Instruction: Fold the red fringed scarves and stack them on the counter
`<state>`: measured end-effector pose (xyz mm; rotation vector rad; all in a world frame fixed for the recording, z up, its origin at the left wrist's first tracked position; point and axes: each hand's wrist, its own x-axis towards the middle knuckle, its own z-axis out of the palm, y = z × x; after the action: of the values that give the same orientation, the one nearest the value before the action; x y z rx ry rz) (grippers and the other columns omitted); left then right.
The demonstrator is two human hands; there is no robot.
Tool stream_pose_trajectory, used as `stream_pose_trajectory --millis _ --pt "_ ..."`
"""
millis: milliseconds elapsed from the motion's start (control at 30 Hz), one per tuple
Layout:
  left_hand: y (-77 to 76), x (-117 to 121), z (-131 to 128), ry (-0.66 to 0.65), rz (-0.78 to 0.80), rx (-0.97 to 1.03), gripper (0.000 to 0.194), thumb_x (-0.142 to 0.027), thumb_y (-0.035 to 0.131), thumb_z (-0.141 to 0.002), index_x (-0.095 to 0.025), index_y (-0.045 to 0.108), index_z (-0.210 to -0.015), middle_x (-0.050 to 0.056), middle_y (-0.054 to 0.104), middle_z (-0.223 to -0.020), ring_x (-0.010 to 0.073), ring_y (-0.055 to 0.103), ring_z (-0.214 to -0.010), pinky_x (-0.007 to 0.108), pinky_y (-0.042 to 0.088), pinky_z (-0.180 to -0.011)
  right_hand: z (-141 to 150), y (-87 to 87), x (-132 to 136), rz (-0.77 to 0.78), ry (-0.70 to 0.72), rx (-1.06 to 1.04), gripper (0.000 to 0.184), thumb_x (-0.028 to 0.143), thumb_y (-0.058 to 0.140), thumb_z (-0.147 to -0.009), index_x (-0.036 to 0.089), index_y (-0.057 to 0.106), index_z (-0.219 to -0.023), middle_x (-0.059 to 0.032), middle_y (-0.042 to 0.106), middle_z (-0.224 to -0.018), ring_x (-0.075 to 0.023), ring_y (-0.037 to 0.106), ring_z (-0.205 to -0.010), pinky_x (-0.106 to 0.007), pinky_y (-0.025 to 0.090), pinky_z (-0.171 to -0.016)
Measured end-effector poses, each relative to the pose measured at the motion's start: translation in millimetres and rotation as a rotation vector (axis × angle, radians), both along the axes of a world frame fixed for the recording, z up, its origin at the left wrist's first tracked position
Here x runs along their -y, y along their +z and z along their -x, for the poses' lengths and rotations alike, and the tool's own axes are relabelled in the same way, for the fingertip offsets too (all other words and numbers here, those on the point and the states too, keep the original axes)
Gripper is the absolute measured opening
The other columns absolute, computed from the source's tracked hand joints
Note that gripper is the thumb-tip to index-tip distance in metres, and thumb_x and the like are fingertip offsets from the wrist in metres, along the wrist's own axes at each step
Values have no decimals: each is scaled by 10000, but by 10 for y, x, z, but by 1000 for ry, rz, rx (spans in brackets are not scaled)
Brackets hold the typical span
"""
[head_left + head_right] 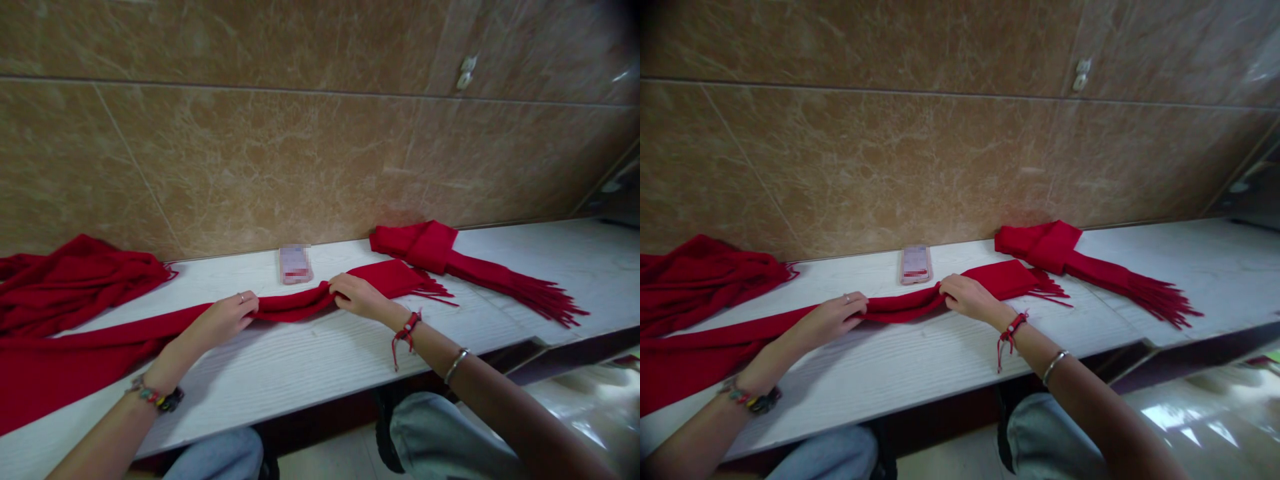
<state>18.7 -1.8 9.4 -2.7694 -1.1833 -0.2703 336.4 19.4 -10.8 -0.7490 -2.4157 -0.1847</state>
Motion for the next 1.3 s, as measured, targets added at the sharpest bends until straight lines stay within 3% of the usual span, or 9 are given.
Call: stream_pose_trajectory --millis 133,233,367,500,700,833,1000,1167,1300 --pt "57 -51 35 143 81 148 193 -234 412 -819 -190 532 -965 17 637 -831 147 592 -756 253 457 -705 -18 -14 -16 72 -108 -14 207 71 402 -791 141 536 -931 -72 619 -826 -151 574 -757 -265 457 -681" --pt "77 -52 35 233 105 109 333 -261 373 -843 -194 472 -1154 33 666 -920 166 617 -806 280 462 -735 -29 -41 -26 98 -199 90 251 87 395 -811 119 503 -1036 -82 627 -826 -165 588 -734 -283 453 -666" --pt "86 -23 37 218 23 -46 306 -266 338 -859 -181 580 -1027 70 658 -994 191 609 -881 305 452 -782 -69 7 0 102 -131 153 261 83 403 -819 148 505 -1049 -76 622 -904 -157 585 -823 -270 446 -722" --pt "124 51 -37 250 13 -136 284 -202 347 -850 -181 572 -1022 70 652 -969 186 604 -864 303 457 -765 -102 73 66 79 -6 207 232 84 382 -834 172 525 -994 -60 603 -943 -144 563 -875 -258 439 -744" --pt "68 215 -595 185 26 -136 353 -202 508 -781 -142 481 -1128 121 552 -1113 220 553 -974 326 442 -827 -78 52 112 50 -83 220 241 95 359 -857 155 507 -1038 -59 599 -913 -137 572 -792 -247 440 -675" --pt "34 206 -974 226 33 -118 236 -152 425 -828 -156 501 -1051 106 584 -1005 215 586 -896 326 473 -740 -90 69 103 -3 -69 208 231 87 362 -857 156 529 -1001 -61 609 -898 -139 570 -776 -250 442 -664" --pt "140 145 -1072 252 33 -163 243 -60 341 -834 -131 534 -965 116 621 -927 202 617 -833 315 482 -711 -79 45 100 -97 -2 174 197 135 427 -845 169 546 -998 -87 602 -1022 -177 545 -927 -323 438 -804" --pt "209 214 -1082 286 12 -222 260 -26 336 -824 -78 523 -996 162 627 -934 253 620 -840 371 492 -694 -9 -20 100 -54 -124 141 280 89 422 -832 133 507 -1095 -107 593 -975 -184 537 -914 -321 450 -783" --pt "88 285 -1182 325 -57 -163 295 -21 376 -814 -84 501 -1074 182 603 -1026 252 572 -991 378 450 -824 6 -13 112 -42 -204 148 240 57 385 -841 125 572 -974 -106 594 -891 -181 548 -836 -303 453 -731"
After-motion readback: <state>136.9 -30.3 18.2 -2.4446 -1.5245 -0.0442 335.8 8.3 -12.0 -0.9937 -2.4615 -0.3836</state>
